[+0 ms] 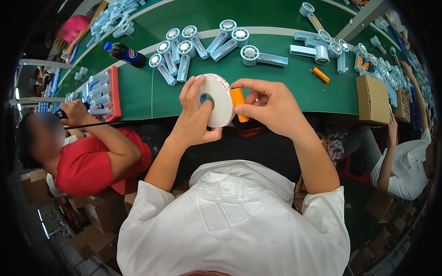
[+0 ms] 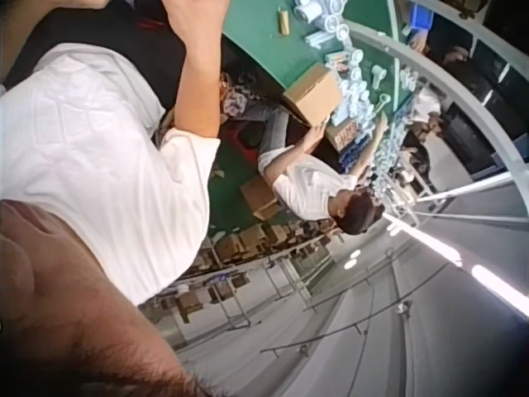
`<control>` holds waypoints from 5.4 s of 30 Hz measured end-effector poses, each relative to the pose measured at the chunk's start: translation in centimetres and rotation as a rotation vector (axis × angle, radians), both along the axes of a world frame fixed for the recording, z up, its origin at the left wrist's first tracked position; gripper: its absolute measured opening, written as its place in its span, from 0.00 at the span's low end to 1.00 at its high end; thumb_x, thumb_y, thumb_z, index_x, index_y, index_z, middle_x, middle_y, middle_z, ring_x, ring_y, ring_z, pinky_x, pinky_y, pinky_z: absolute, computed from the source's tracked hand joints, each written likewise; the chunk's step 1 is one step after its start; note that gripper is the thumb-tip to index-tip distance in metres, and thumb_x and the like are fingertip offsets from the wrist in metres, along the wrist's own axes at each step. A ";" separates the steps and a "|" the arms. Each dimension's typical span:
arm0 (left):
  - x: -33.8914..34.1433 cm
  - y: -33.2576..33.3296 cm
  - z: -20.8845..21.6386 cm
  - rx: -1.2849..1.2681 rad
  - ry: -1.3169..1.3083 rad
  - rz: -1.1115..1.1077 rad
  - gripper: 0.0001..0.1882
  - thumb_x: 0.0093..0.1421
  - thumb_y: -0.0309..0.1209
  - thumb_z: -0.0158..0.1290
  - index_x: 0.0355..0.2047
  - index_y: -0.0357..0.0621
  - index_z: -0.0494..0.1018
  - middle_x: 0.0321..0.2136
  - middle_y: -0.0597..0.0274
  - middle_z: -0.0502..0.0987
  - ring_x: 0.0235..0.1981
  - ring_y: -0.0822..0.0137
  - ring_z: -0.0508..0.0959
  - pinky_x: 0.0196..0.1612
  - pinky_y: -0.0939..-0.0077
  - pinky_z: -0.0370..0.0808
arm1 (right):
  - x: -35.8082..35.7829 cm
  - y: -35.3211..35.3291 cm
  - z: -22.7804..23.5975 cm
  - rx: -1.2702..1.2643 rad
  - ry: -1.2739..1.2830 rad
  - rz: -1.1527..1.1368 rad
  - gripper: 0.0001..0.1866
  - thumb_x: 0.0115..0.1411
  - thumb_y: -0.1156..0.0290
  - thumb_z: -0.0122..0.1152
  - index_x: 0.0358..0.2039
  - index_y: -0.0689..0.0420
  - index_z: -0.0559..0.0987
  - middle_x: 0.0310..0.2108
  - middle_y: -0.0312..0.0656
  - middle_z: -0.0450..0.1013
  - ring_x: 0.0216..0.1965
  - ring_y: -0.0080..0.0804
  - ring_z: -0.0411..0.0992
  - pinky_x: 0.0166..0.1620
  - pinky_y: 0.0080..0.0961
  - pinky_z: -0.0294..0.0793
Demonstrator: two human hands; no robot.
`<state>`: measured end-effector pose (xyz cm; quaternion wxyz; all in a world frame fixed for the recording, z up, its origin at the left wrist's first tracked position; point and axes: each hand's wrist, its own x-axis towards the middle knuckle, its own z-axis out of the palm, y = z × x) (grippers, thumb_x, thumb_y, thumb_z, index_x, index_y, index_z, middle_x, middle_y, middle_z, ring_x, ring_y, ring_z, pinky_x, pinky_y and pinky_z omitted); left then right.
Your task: Assemble small plastic components with adhesive tape on a factory production line.
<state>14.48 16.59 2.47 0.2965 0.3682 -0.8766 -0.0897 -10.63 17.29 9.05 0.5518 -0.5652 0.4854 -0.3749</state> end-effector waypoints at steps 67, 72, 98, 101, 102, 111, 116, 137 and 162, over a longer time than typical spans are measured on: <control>-11.6 -13.8 -6.7 -0.056 -0.130 -0.458 0.07 0.60 0.26 0.63 0.34 0.48 0.74 0.49 0.67 0.82 0.65 0.57 0.75 0.69 0.41 0.65 | -13.6 -2.2 -15.4 -0.863 0.238 -0.469 0.31 0.53 0.85 0.76 0.54 0.51 0.73 0.44 0.43 0.80 0.32 0.27 0.77 0.28 0.18 0.72; -11.7 -13.3 -7.9 -0.098 -0.108 -0.442 0.07 0.60 0.29 0.62 0.37 0.52 0.76 0.47 0.73 0.82 0.66 0.62 0.74 0.70 0.46 0.63 | -12.7 -3.2 -14.8 -0.960 0.314 -0.284 0.31 0.51 0.83 0.79 0.52 0.50 0.75 0.38 0.37 0.81 0.30 0.26 0.76 0.27 0.19 0.72; -12.0 -15.0 -10.6 -0.130 0.188 -0.495 0.09 0.56 0.29 0.62 0.39 0.50 0.80 0.42 0.64 0.77 0.50 0.57 0.77 0.56 0.59 0.74 | -7.8 -6.6 -7.0 -0.891 1.216 0.344 0.24 0.54 0.74 0.71 0.52 0.51 0.78 0.49 0.39 0.73 0.44 0.39 0.76 0.40 0.32 0.79; -11.6 -14.6 -10.6 -0.141 0.210 -0.484 0.05 0.59 0.31 0.61 0.37 0.53 0.82 0.41 0.66 0.78 0.50 0.58 0.77 0.55 0.60 0.73 | -8.7 -5.8 -6.7 -0.947 0.892 0.047 0.19 0.57 0.75 0.70 0.50 0.54 0.80 0.48 0.40 0.75 0.44 0.38 0.76 0.41 0.29 0.78; -11.9 -14.5 -10.6 -0.139 0.221 -0.495 0.04 0.60 0.32 0.60 0.36 0.54 0.82 0.41 0.67 0.78 0.50 0.59 0.76 0.55 0.61 0.73 | -9.0 -5.5 -6.6 -0.947 0.789 -0.060 0.17 0.58 0.75 0.70 0.49 0.55 0.81 0.48 0.41 0.76 0.44 0.37 0.76 0.42 0.29 0.78; -12.5 -14.0 -7.7 0.026 0.016 -0.438 0.06 0.60 0.30 0.61 0.38 0.54 0.82 0.42 0.67 0.76 0.49 0.60 0.75 0.54 0.64 0.72 | -10.7 -6.2 -11.5 0.191 0.202 -0.236 0.09 0.64 0.72 0.70 0.41 0.64 0.87 0.34 0.39 0.77 0.21 0.22 0.70 0.25 0.16 0.71; -13.5 -13.6 -6.5 0.004 0.010 -0.476 0.08 0.60 0.30 0.62 0.41 0.51 0.81 0.42 0.64 0.75 0.48 0.57 0.75 0.54 0.64 0.73 | -12.1 -5.4 -12.7 0.262 0.157 -0.258 0.09 0.61 0.71 0.73 0.38 0.63 0.88 0.28 0.38 0.78 0.18 0.22 0.69 0.22 0.16 0.70; 6.3 -3.0 -13.0 -0.141 0.004 0.575 0.09 0.61 0.29 0.58 0.42 0.45 0.78 0.45 0.58 0.79 0.47 0.52 0.75 0.55 0.61 0.70 | -12.9 -23.6 -9.9 -0.011 0.524 -0.482 0.13 0.61 0.63 0.65 0.36 0.59 0.87 0.16 0.36 0.76 0.21 0.30 0.74 0.34 0.26 0.77; 4.9 -1.4 -9.6 -0.250 0.138 0.535 0.06 0.54 0.22 0.58 0.33 0.45 0.78 0.39 0.62 0.82 0.40 0.57 0.75 0.50 0.66 0.71 | -17.1 -2.0 -14.1 -0.300 0.617 -0.628 0.16 0.58 0.73 0.74 0.47 0.57 0.84 0.43 0.37 0.78 0.39 0.32 0.73 0.45 0.25 0.74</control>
